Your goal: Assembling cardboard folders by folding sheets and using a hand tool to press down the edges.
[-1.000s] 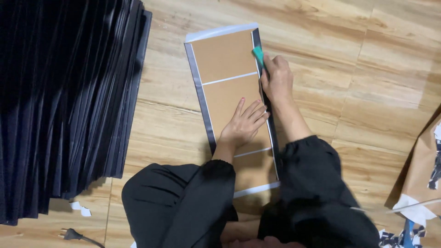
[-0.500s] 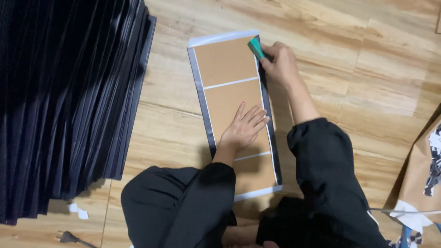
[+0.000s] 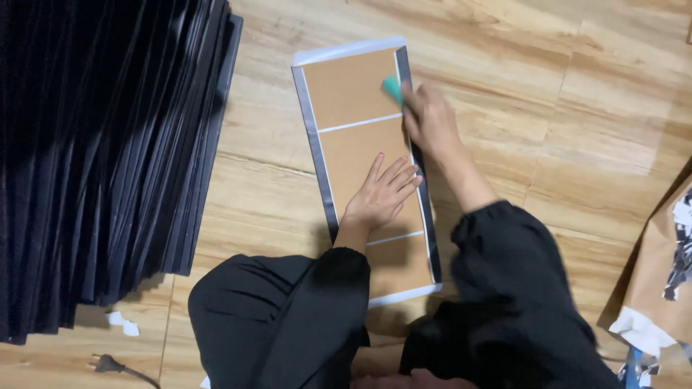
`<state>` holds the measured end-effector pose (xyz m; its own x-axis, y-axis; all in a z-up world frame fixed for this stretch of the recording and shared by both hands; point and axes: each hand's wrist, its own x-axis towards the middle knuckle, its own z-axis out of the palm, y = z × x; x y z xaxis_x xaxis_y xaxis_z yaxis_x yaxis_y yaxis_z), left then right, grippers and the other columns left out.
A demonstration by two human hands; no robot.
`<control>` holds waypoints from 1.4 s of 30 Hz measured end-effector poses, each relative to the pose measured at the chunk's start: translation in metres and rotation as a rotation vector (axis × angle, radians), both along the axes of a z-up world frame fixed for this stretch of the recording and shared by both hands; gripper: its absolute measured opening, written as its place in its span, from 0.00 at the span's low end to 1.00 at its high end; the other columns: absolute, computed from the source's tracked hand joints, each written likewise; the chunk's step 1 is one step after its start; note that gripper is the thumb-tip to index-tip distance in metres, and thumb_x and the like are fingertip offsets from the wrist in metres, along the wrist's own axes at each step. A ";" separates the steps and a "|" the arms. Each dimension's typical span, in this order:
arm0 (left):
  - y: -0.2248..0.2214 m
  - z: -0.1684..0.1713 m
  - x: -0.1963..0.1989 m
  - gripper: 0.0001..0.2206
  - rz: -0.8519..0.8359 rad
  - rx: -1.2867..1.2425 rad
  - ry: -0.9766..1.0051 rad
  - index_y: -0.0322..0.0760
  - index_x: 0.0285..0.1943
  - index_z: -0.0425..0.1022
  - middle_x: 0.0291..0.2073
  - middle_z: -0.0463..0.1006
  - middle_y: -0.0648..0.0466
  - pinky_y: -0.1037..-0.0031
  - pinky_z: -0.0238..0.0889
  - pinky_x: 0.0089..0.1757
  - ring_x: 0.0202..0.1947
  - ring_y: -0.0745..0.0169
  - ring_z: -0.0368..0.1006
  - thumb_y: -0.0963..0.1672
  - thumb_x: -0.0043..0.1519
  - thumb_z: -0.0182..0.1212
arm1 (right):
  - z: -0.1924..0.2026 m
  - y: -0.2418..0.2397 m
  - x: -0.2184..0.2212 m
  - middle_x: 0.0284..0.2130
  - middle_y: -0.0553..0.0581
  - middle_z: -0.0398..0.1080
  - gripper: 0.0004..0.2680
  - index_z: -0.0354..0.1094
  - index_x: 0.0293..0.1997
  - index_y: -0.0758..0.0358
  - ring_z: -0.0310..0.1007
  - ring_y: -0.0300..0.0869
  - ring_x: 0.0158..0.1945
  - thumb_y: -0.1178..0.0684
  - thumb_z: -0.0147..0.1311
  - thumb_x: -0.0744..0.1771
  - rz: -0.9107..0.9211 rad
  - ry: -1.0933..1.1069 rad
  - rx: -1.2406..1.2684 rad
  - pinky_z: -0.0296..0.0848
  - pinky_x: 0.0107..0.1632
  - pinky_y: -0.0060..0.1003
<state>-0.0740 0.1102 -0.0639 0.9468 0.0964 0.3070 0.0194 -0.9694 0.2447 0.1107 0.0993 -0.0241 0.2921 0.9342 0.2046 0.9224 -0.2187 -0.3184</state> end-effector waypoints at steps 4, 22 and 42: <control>0.002 0.001 -0.001 0.21 -0.008 0.019 0.022 0.47 0.57 0.58 0.57 0.59 0.55 0.48 0.37 0.58 0.62 0.55 0.49 0.45 0.52 0.46 | -0.001 -0.023 0.003 0.28 0.57 0.63 0.13 0.70 0.46 0.57 0.67 0.53 0.33 0.56 0.56 0.58 -0.009 0.295 -0.018 0.65 0.35 0.41; 0.001 -0.002 0.000 0.19 -0.027 -0.045 0.043 0.46 0.55 0.59 0.52 0.60 0.52 0.50 0.37 0.59 0.60 0.53 0.51 0.45 0.53 0.49 | 0.004 -0.066 -0.014 0.27 0.55 0.64 0.13 0.70 0.46 0.55 0.67 0.51 0.34 0.55 0.57 0.59 -0.073 0.394 -0.010 0.66 0.37 0.41; -0.004 0.022 -0.004 0.32 0.149 0.001 0.237 0.40 0.69 0.36 0.68 0.38 0.52 0.50 0.24 0.61 0.68 0.56 0.33 0.41 0.54 0.41 | 0.014 -0.154 -0.060 0.28 0.60 0.64 0.06 0.68 0.38 0.63 0.66 0.56 0.35 0.56 0.52 0.61 -0.149 0.332 -0.079 0.66 0.39 0.46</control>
